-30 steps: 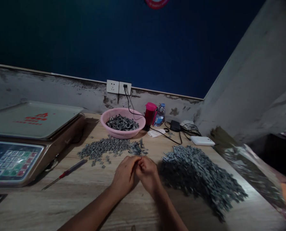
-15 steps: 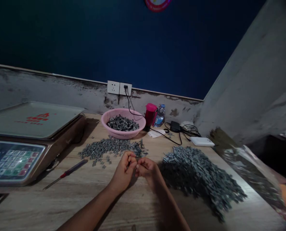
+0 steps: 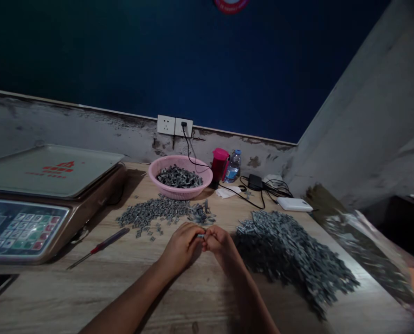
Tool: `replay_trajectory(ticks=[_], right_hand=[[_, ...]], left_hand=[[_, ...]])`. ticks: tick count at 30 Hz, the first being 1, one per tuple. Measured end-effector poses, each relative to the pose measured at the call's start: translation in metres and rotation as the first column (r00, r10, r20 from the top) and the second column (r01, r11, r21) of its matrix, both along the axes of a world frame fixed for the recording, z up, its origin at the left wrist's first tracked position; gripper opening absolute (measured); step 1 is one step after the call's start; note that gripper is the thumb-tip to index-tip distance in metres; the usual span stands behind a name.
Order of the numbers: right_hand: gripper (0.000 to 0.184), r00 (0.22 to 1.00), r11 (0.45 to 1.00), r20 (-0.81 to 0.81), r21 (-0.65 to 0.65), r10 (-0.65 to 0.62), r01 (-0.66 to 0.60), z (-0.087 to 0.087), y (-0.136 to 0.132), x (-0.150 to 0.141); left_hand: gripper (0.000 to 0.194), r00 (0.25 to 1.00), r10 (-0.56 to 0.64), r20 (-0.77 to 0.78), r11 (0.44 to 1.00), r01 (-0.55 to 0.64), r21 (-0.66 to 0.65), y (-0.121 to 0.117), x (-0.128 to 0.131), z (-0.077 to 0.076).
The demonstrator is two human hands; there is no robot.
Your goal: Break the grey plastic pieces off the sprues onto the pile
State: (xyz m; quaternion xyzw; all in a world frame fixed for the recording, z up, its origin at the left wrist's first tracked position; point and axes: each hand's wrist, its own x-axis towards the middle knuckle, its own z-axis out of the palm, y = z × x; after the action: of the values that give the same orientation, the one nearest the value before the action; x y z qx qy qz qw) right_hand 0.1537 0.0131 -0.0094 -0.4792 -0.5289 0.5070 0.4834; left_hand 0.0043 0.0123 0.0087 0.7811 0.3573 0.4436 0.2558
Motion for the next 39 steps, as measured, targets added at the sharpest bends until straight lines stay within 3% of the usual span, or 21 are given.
replay_trajectory(ticks=[5,13,22,27,33,39], right_hand=[[0.013,0.974,0.990,-0.226,-0.144,-0.026,-0.007,0.010,-0.006,-0.004],[0.023,0.945,0.978,-0.328,-0.198,0.001,-0.070,0.023,-0.009,-0.003],[0.028,0.952,0.982,-0.303,-0.189,-0.043,-0.016,0.013,-0.004,-0.001],[0.020,0.978,0.998,-0.205,-0.061,-0.039,0.027,0.004,-0.001,-0.002],[0.017,0.983,0.978,-0.061,0.106,-0.171,0.177,0.002,-0.001,-0.009],[0.025,0.976,0.996,-0.199,-0.030,-0.090,0.086,-0.005,-0.001,-0.004]], left_hand=[[0.015,0.995,0.095,0.042,0.994,-0.092,-0.053,-0.001,0.001,0.001],[0.015,0.989,0.106,0.103,0.975,-0.083,-0.207,0.000,0.000,0.007],[0.018,0.996,0.062,0.065,0.980,-0.049,-0.191,-0.001,0.002,0.005],[0.016,0.990,0.135,0.037,0.980,-0.128,-0.151,-0.002,0.004,0.000],[0.016,0.975,0.197,0.104,0.957,-0.169,-0.234,0.003,0.004,-0.005],[0.016,0.941,0.151,0.304,0.908,-0.011,-0.420,0.008,0.005,-0.013]])
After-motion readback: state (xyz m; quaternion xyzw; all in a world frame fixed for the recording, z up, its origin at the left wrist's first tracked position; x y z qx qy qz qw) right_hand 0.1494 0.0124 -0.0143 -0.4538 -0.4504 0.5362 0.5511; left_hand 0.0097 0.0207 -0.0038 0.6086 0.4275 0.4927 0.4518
